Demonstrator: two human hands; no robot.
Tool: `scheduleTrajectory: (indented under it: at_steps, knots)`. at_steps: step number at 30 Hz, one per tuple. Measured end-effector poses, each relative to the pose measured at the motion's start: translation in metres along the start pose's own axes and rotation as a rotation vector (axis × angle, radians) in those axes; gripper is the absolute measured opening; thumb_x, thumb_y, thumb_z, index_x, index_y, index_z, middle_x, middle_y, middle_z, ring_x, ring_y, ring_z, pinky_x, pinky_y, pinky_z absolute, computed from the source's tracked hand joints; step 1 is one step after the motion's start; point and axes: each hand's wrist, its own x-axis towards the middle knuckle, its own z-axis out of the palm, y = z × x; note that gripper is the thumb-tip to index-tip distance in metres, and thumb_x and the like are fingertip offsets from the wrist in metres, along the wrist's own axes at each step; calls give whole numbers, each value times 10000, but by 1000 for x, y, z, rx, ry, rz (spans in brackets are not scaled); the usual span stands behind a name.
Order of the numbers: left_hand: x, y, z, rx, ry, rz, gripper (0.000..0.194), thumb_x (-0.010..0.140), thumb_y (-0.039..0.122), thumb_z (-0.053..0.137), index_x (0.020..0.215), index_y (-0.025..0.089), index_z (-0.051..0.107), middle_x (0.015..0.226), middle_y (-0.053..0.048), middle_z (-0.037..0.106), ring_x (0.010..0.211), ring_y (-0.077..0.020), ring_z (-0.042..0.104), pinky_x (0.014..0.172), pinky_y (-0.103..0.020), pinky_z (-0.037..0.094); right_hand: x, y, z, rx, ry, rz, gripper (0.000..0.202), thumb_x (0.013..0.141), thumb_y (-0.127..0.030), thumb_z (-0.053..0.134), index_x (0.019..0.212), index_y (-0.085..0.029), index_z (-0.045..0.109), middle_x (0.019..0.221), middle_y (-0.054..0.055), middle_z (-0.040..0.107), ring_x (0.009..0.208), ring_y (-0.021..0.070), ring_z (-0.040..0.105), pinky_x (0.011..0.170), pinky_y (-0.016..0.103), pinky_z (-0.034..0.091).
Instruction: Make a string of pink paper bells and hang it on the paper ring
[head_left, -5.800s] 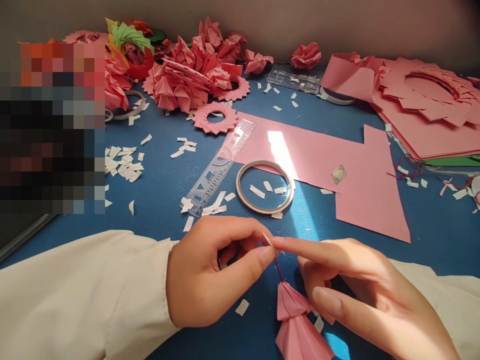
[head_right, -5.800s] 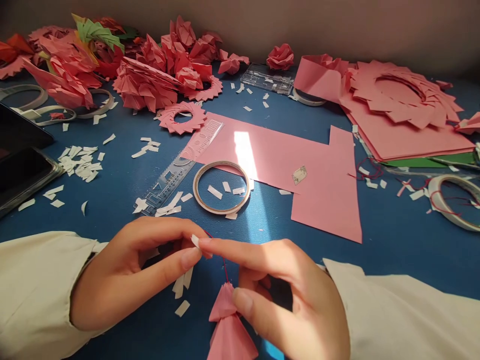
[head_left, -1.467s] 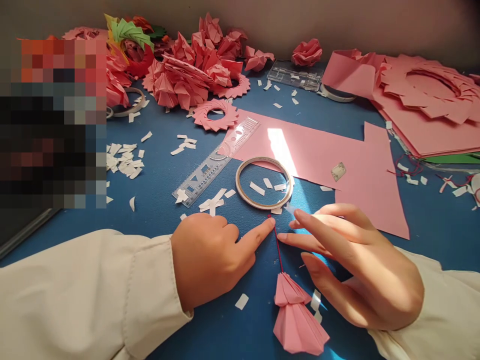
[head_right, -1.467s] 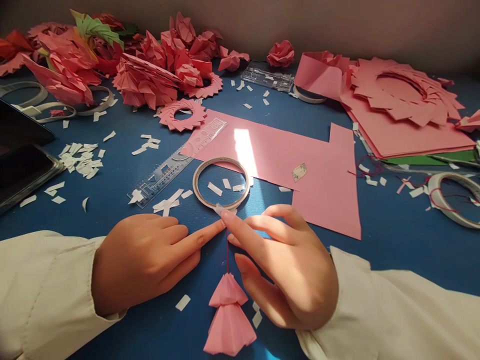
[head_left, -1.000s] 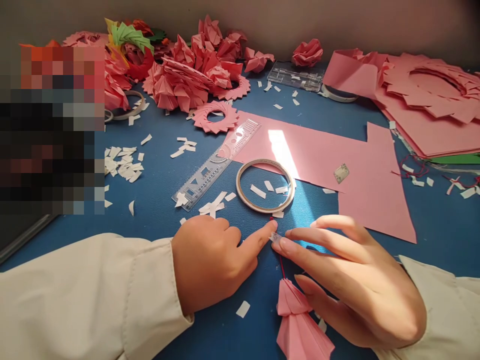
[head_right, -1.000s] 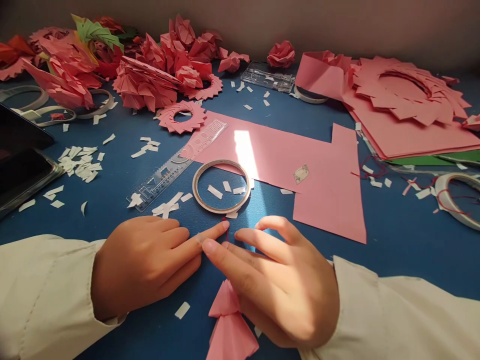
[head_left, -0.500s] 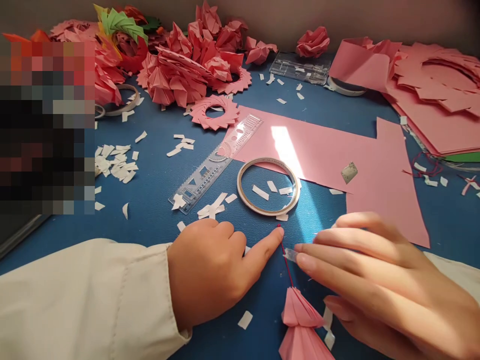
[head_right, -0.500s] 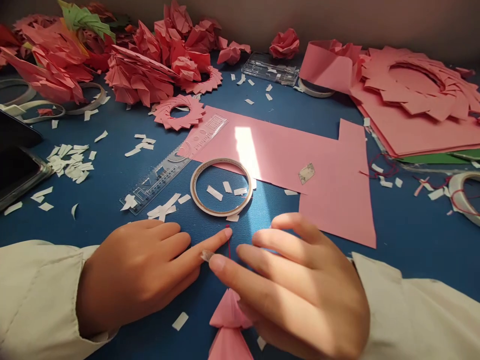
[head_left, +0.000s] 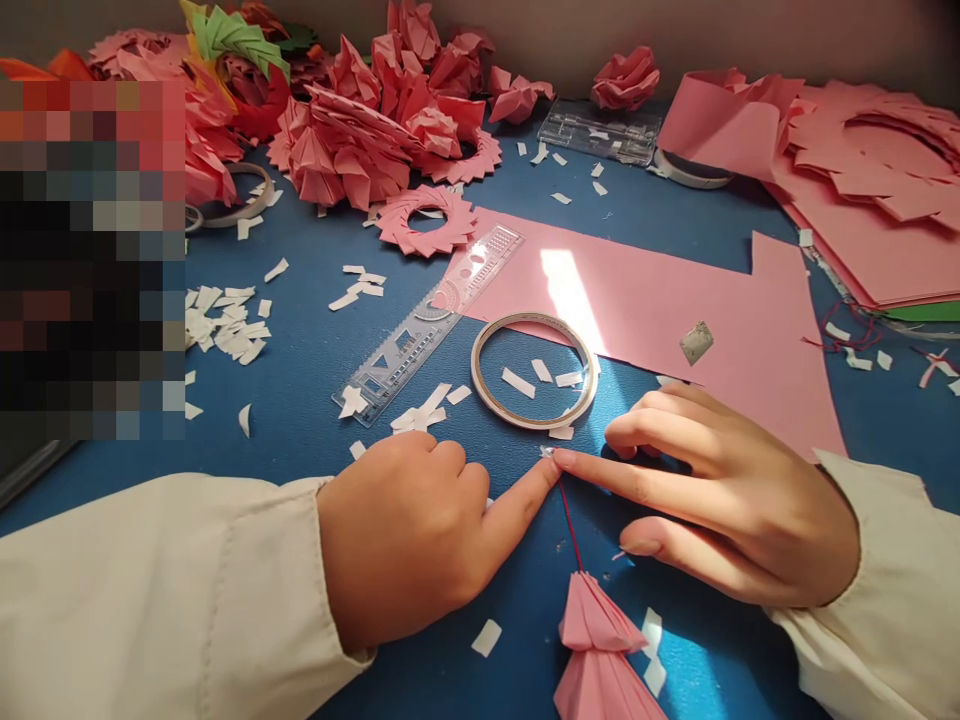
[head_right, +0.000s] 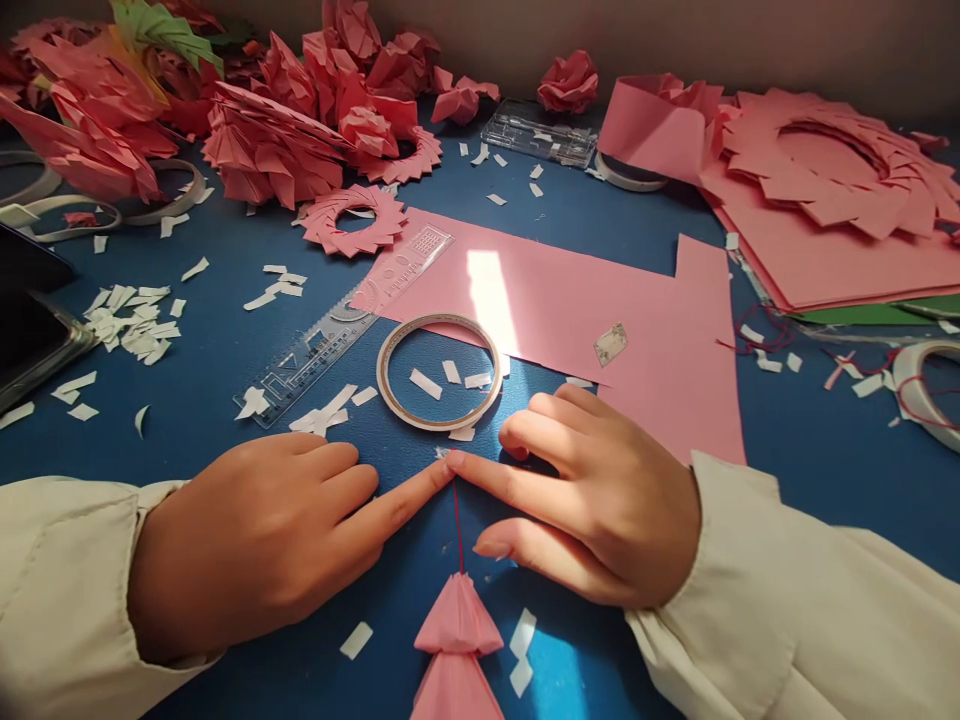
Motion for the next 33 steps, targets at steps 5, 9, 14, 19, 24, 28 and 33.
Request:
scheduleTrajectory:
  at_steps: [5, 9, 14, 19, 24, 28, 33]
  knots:
    - [1, -2, -4, 24, -71, 46, 426, 885, 143, 384, 1306, 132, 446, 560, -5, 545, 475, -165, 510, 415, -289, 362, 2, 1, -1, 13, -25, 12, 388, 941, -355, 338, 1148, -144, 590, 807, 76, 520, 670, 166, 407, 622, 343, 359]
    - [1, -3, -4, 11, -83, 66, 454, 885, 137, 366, 1337, 105, 401, 575, -7, 545, 474, -174, 511, 410, -306, 372, 3, 2, -1, 31, -27, 22, 373, 946, -343, 337, 1137, -144, 589, 810, 76, 514, 685, 165, 399, 627, 346, 349]
    - [2, -3, -5, 48, -93, 81, 434, 880, 125, 361, 1307, 120, 439, 562, -6, 553, 467, -172, 503, 405, -303, 361, 4, 6, -2, 38, -54, 29, 367, 950, -356, 336, 1133, -186, 604, 790, 60, 520, 677, 158, 395, 623, 333, 339]
    - [2, -4, -6, 47, -84, 91, 422, 873, 121, 361, 1282, 119, 466, 546, -8, 554, 456, -174, 497, 399, -301, 359, 4, 9, -2, 31, -80, 3, 345, 947, -326, 352, 1154, -189, 592, 787, 63, 498, 685, 166, 375, 626, 336, 335]
    - [2, -6, -3, 26, -33, 91, 397, 888, 162, 368, 1260, 119, 498, 529, 1, 541, 445, -173, 499, 391, -292, 352, 3, 11, -1, 1, -86, -50, 345, 938, -331, 376, 1175, -168, 566, 742, 57, 474, 665, 170, 304, 584, 327, 300]
    - [3, -7, 1, -13, 41, 89, 376, 902, 206, 363, 1214, 101, 546, 518, -3, 550, 447, -168, 512, 387, -296, 360, 4, 11, 0, -23, -69, -89, 358, 936, -341, 375, 1171, -136, 551, 723, 51, 449, 668, 171, 282, 572, 322, 272]
    - [4, -7, 5, -53, 81, 82, 376, 887, 188, 371, 1198, 92, 560, 511, 2, 550, 441, -172, 509, 370, -310, 359, 5, 11, 0, -43, -63, -114, 352, 930, -336, 396, 1168, -122, 541, 697, 40, 427, 662, 172, 270, 565, 317, 257]
